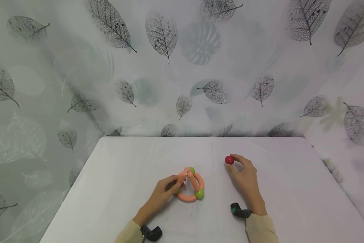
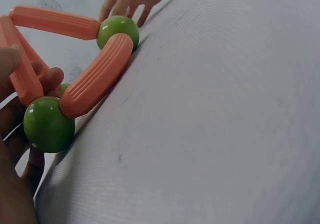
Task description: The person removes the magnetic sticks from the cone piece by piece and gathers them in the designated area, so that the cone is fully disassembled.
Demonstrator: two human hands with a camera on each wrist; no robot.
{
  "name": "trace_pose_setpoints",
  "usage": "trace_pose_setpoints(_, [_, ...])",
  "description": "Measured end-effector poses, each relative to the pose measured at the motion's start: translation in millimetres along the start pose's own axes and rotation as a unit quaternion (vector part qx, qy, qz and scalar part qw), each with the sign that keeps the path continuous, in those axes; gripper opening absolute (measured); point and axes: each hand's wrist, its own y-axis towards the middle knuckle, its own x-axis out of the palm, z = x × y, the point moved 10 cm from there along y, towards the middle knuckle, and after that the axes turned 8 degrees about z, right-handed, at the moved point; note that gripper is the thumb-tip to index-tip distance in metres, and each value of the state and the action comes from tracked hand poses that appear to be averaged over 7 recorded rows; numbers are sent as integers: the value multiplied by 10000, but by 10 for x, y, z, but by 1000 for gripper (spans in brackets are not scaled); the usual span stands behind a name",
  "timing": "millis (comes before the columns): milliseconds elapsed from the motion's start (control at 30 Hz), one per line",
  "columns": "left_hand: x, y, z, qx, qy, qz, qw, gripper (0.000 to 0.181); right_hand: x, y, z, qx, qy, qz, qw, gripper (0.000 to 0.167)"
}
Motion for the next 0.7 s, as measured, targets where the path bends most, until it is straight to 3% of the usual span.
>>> trace_pose_setpoints(267, [-4,0,-7,7,62,-19,10000,24,-76,23,28,-183,73,469,9987,45])
trace_pose_setpoints(700, [0,-1,9,67,-28,-61,10000,25,-68,61,110,-301,-60,704,9970,44])
